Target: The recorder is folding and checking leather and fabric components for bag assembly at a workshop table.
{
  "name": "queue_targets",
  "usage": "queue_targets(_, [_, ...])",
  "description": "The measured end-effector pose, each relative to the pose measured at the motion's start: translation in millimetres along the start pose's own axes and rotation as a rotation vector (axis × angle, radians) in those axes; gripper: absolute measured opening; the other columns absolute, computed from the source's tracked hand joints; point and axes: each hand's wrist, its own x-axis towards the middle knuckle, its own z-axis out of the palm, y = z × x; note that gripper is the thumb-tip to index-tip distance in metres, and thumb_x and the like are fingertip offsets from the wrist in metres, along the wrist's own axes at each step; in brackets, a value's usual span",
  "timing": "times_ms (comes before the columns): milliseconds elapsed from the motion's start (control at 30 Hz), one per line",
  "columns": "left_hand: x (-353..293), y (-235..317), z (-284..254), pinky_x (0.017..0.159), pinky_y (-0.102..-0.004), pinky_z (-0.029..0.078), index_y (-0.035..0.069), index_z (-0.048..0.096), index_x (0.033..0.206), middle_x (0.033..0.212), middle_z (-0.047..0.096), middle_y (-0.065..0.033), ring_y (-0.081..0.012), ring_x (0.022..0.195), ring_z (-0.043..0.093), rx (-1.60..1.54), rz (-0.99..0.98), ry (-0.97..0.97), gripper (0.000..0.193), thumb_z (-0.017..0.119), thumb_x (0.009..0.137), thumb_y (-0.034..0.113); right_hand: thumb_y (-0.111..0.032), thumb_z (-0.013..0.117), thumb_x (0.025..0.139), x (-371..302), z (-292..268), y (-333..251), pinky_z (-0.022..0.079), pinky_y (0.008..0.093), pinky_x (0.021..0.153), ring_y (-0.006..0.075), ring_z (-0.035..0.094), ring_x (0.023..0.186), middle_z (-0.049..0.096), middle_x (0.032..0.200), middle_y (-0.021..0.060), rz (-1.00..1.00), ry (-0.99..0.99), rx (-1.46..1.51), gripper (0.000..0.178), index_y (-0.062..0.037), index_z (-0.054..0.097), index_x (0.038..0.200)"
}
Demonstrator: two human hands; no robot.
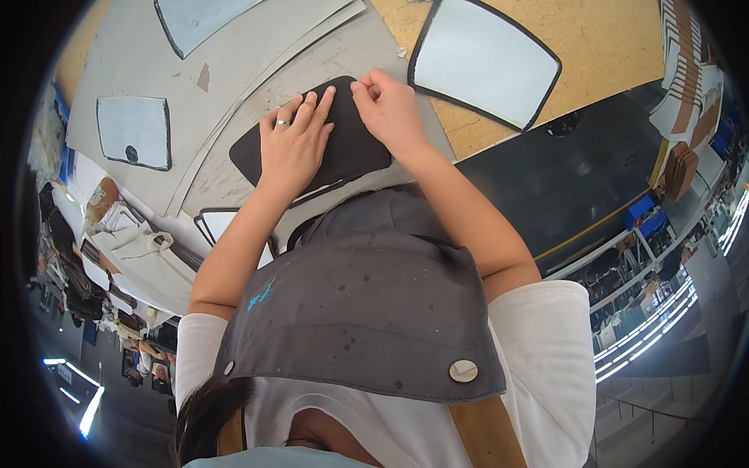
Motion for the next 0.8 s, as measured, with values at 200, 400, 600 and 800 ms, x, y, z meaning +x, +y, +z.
queue_targets(200, [6,4,-4,0.094,-0.0384,0.033,0.015,0.046,0.13,0.123,0.049,-0.0035,-0.0188,0.111,0.047,-0.043,-0.005,-0.031,0.048,0.057,0.084,0.026,-0.018,0.059,0.086,4,-1,-3,0.031,0.022,0.044,0.0032,0.038,0.049,0.05,0.052,-0.0018,0.021,-0.007,-0.021,0.021,-0.0002,0.056,0.074])
queue_targets(400, [15,8,-2,0.101,-0.0383,0.031,0.004,0.048,0.124,0.137,0.04,-0.0044,-0.0173,0.124,0.04,-0.155,0.173,-0.033,0.045,0.057,0.083,0.021,-0.021,0.058,0.084,12,-1,-8,0.042,0.0299,0.049,0.0173,0.052,0.047,0.057,0.055,0.0114,0.048,-0.005,-0.139,0.026,0.0014,0.057,0.069])
queue_targets(600, [17,2,-1,0.096,-0.0372,0.039,0.004,0.05,0.122,0.133,0.045,-0.006,-0.0207,0.12,0.045,-0.247,0.165,-0.029,0.038,0.054,0.085,0.012,-0.028,0.056,0.085,1,-32,-19,0.044,0.0293,0.051,0.0159,0.057,0.053,0.058,0.056,0.0104,0.291,-0.322,-0.139,0.034,0.0009,0.057,0.067])
queue_targets(800, [18,2,-5,0.097,-0.0375,0.038,0.008,0.048,0.126,0.133,0.045,-0.004,-0.0211,0.121,0.044,-0.194,0.182,-0.044,0.04,0.052,0.086,0.011,-0.023,0.058,0.088,-32,-26,21,0.038,0.0217,0.048,0.0055,0.046,0.052,0.052,0.057,0.0001,0.179,-0.281,0.091,0.024,-0.0011,0.059,0.079])
